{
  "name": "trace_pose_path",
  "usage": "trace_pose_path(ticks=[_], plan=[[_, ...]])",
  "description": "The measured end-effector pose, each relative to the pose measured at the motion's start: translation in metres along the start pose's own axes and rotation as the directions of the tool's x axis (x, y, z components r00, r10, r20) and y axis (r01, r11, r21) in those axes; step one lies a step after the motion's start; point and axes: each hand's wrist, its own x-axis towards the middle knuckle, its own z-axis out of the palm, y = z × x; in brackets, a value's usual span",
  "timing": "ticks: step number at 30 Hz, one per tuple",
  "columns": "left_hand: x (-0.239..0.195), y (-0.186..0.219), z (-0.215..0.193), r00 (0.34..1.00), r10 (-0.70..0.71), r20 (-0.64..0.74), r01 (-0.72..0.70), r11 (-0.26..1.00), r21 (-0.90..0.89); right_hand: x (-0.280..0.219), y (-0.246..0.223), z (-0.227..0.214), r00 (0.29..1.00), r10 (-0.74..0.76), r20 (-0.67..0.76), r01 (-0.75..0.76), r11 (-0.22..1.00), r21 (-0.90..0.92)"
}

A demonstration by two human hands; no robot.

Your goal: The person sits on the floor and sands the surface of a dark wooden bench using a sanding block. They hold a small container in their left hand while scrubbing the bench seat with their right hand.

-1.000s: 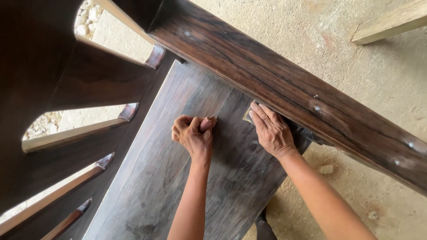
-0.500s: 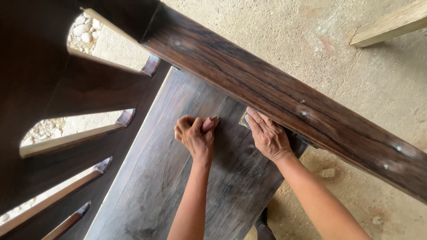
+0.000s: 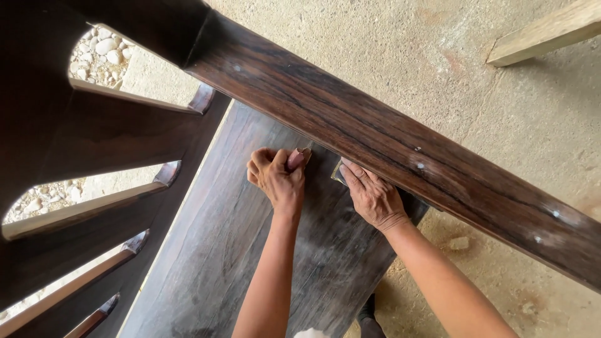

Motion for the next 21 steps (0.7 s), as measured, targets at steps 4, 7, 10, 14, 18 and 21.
trace_pose_path(ticks=[4, 7, 10, 14, 18, 21], plan=[[0.012, 0.014, 0.011, 1.000, -0.008, -0.011, 0.008, 1.000, -0.003, -0.004, 0.000, 0.003, 1.000, 0.003, 0.010, -0.003, 1.000, -0.005], [0.017, 0.019, 0.009, 1.000, 0.018, 0.019, -0.018, 1.000, -0.010, -0.004, -0.003, 0.002, 1.000, 0.022, 0.014, -0.022, 1.000, 0.014], [0.010, 0.011, 0.003, 1.000, 0.030, -0.004, -0.030, 0.999, -0.038, 0.002, 0.001, 0.000, 1.000, 0.019, -0.016, -0.019, 0.999, 0.035], [0.008, 0.010, 0.005, 1.000, 0.018, -0.005, -0.018, 1.000, 0.003, -0.004, 0.002, 0.004, 1.000, 0.011, 0.007, -0.011, 1.000, 0.018], [0.017, 0.020, 0.007, 0.999, 0.036, 0.016, -0.035, 0.999, -0.037, -0.003, 0.002, 0.004, 1.000, 0.020, 0.003, -0.020, 1.000, 0.017], [0.004, 0.006, -0.007, 0.998, 0.056, 0.026, -0.055, 0.998, -0.016, -0.001, 0.000, 0.002, 1.000, -0.008, 0.010, 0.008, 1.000, -0.011]])
